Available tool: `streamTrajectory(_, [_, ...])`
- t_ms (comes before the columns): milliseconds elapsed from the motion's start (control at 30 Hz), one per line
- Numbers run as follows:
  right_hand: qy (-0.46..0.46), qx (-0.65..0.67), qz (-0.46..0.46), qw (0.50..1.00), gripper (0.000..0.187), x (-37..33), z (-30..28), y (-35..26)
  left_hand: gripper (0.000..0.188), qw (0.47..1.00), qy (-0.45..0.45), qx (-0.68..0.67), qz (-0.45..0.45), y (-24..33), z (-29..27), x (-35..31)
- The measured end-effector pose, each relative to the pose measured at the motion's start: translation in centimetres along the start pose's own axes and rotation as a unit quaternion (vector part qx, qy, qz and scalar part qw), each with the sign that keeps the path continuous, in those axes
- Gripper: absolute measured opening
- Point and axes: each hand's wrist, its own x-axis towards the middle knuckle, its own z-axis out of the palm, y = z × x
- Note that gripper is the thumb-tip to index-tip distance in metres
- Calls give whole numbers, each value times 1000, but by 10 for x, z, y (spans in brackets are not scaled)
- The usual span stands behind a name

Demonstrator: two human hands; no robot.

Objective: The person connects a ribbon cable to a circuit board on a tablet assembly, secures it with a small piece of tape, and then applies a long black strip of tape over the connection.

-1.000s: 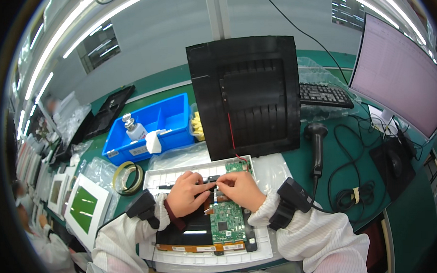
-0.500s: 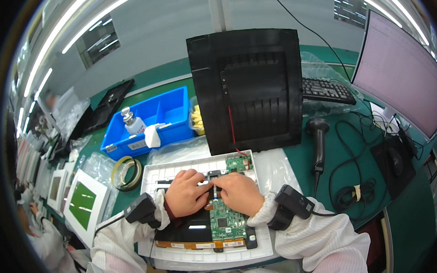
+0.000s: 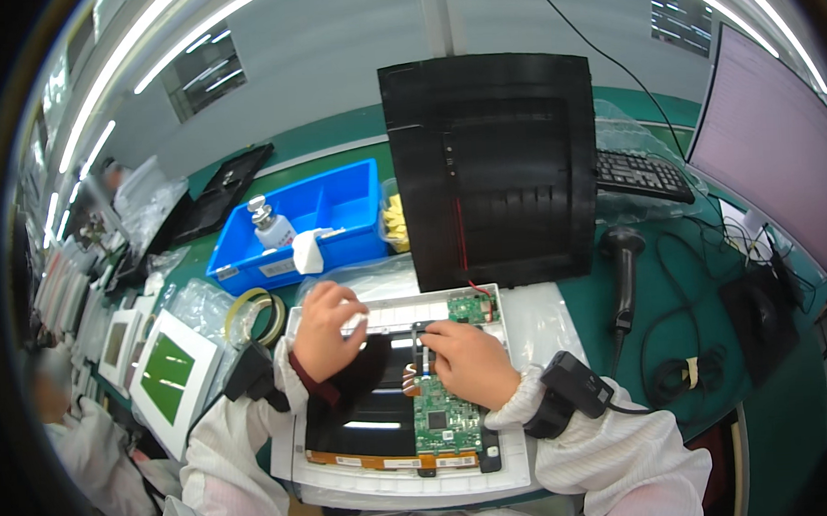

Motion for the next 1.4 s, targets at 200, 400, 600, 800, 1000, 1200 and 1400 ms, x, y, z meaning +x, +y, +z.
streamTrajectory(200, [1,9,8,1000,20,1,0,0,10,976,107,146,-117,-61,-26,-9])
streamTrajectory(400, [-6,25,9,1000,18,2,-1,0,9,954,119,204,-185,-117,-56,-49])
streamTrajectory(600, [-12,27,30,999,17,3,-3,-2,6,932,58,213,-288,-135,-82,-88])
streamTrajectory(800, [-18,31,34,999,17,4,-2,-2,15,884,28,280,-373,-156,-100,-123])
streamTrajectory(1000, [-19,22,15,999,18,4,-2,-2,31,837,-14,282,-469,-158,-100,-134])
streamTrajectory(1200, [-6,18,17,1000,18,-2,-4,4,25,912,33,97,-397,-166,-94,-129])
streamTrajectory(1400, [-32,39,11,999,25,5,15,10,32,943,16,70,-324,-174,-96,-153])
